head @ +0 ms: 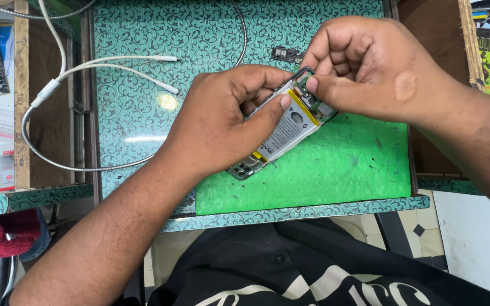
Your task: The person repairs a disassembled smartphone on a green mat, handling the battery, small internal components and a flex cable, then uses a screwdriver to unscrew and work on the phone's internal parts.
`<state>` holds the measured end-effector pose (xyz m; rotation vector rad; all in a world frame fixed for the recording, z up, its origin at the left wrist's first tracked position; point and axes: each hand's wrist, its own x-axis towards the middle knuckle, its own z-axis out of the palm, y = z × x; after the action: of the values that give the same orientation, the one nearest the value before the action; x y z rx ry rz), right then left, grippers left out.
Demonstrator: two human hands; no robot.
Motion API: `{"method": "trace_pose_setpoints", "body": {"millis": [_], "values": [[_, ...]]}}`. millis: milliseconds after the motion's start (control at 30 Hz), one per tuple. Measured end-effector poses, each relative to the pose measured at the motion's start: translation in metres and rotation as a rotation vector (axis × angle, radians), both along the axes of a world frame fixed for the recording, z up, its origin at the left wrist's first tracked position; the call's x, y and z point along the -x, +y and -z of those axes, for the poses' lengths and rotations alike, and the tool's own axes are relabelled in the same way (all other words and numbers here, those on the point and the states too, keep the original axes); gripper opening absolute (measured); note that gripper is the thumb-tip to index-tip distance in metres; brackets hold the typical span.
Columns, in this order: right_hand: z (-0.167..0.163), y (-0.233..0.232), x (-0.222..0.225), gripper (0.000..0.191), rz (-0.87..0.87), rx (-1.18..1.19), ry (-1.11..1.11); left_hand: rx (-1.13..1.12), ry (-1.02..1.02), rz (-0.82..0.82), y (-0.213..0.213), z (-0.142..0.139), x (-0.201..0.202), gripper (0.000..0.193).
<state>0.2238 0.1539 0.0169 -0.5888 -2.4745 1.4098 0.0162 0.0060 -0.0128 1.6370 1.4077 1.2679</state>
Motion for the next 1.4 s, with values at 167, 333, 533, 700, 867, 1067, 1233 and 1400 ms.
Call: {"method": "trace_pose_setpoints", "body": {"millis": [167, 333, 533, 700, 867, 1067, 1233, 1400], "values": [[-0.002, -0.004, 0.0, 0.012, 0.033, -0.114, -0.065, 0.058, 0.047, 0.001, 0.0, -0.003, -0.002, 0.028], [-0.004, -0.007, 0.002, 0.012, 0.033, -0.154, -0.071, 0.052, 0.048, 0.013, 0.001, -0.001, -0.001, 0.029], [-0.008, -0.006, 0.006, 0.015, 0.071, -0.053, -0.056, 0.024, -0.031, 0.001, 0.004, 0.009, 0.001, 0.027], [-0.01, -0.002, 0.007, 0.016, 0.124, -0.072, -0.04, -0.012, -0.008, -0.093, 0.007, 0.013, 0.005, 0.024], [-0.007, -0.003, 0.004, 0.022, 0.012, -0.025, 0.042, -0.022, -0.083, -0.081, 0.008, 0.013, 0.004, 0.02], [-0.006, -0.005, 0.002, 0.02, 0.02, -0.111, 0.001, -0.033, -0.088, -0.092, 0.007, 0.012, 0.002, 0.013], [-0.005, -0.007, 0.002, 0.021, -0.001, -0.115, 0.007, -0.033, -0.112, -0.085, 0.007, 0.014, 0.0, 0.011], [-0.006, -0.007, 0.003, 0.02, -0.012, -0.137, 0.009, 0.0, -0.228, -0.036, 0.009, 0.019, 0.0, 0.01]]}}
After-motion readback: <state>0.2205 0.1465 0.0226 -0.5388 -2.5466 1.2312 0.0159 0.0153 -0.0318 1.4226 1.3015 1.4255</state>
